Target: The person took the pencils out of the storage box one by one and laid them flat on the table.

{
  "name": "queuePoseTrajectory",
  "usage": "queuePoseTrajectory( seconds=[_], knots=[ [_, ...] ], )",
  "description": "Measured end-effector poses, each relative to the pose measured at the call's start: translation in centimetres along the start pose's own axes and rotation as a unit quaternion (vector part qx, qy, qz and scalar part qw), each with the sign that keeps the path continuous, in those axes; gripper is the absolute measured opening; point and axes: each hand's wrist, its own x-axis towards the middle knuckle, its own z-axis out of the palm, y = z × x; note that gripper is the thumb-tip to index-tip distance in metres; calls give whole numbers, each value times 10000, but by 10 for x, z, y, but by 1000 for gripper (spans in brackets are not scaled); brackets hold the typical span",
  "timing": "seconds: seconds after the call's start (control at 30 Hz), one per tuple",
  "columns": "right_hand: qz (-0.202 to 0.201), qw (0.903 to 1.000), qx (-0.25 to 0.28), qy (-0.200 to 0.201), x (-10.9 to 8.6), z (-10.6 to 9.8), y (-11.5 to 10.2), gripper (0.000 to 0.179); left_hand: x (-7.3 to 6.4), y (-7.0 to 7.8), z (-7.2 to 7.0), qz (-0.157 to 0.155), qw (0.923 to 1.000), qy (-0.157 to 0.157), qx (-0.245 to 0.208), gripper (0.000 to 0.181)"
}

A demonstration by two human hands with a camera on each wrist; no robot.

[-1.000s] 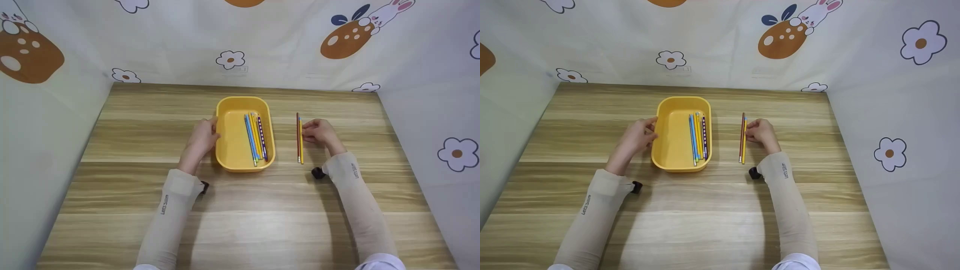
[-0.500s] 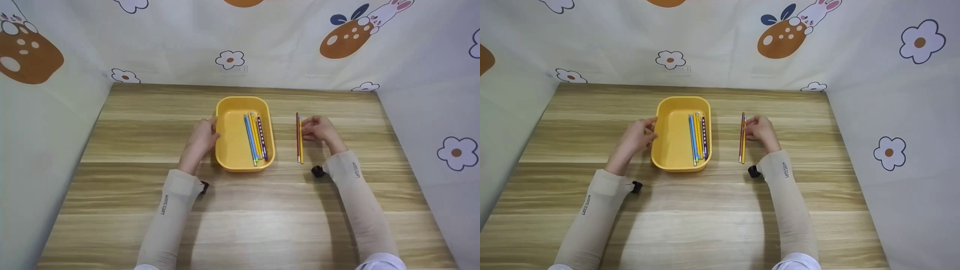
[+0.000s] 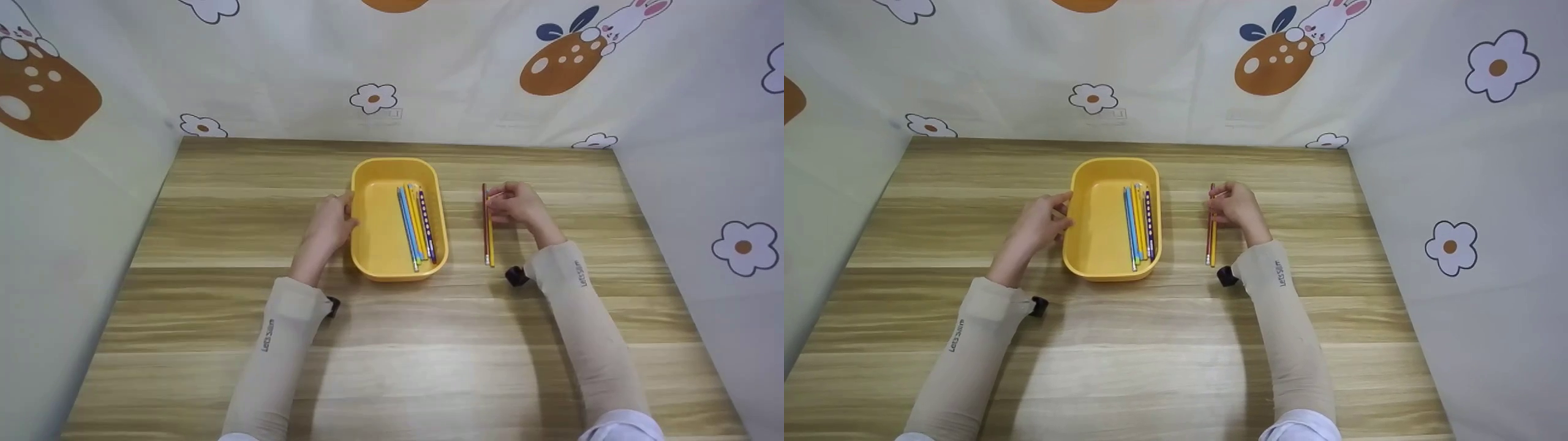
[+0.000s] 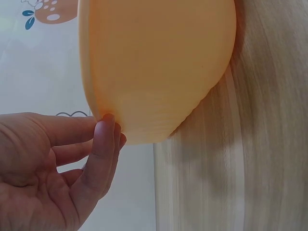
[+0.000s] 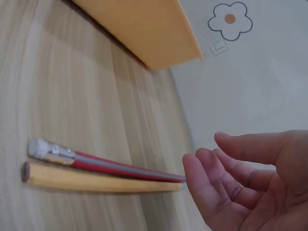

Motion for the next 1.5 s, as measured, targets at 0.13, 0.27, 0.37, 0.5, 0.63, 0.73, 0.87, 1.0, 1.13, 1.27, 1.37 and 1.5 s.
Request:
queuePoseTrajectory(
  seconds=[0.13, 0.27, 0.37, 0.5, 0.63, 0.73, 0.87, 1.0, 1.13, 1.27, 1.37, 1.5],
  knots=[
    [-62, 10000, 35, -65, 0, 3, -7, 36, 0, 0, 0, -45, 10000, -35, 52, 46],
    [-113, 9999, -2, -113, 0, 6, -13, 34, 0, 0, 0, -83, 9999, -53, 109, 40],
    [-153, 9998, 1, -105, 0, 8, -18, 36, 1, 0, 0, -64, 9998, -28, 165, 35],
    [-170, 9998, 19, -71, 0, 12, -25, 37, 0, 0, 0, -33, 9997, 13, 224, 33],
    [-173, 9998, -24, -63, 1, 17, -30, 33, 0, 0, 0, 34, 9997, 18, 241, 40],
    [-210, 9997, -45, -72, 1, 21, -34, 33, 1, -1, 1, 82, 9997, 42, 222, 46],
    [-262, 9995, 37, -170, 2, 25, -40, 36, 1, -1, 0, 121, 9998, 40, 130, 47],
    [-218, 9991, 261, -268, 3, 30, -44, 37, 1, -1, 0, 94, 9999, -32, 60, 46],
    [-86, 9992, 315, -246, 4, 36, -47, 35, 0, 0, -1, 98, 9999, -51, 31, 50],
    [-58, 9996, 161, -235, 4, 40, -50, 34, 0, -1, 0, 132, 9999, -7, 20, 45],
    [-56, 9996, 146, -248, 4, 44, -53, 33, 0, -1, 0, 151, 9999, 31, 40, 42],
    [-59, 9995, 137, -270, 4, 49, -55, 31, -1, 0, -1, 158, 9999, 44, 39, 42]
  ],
)
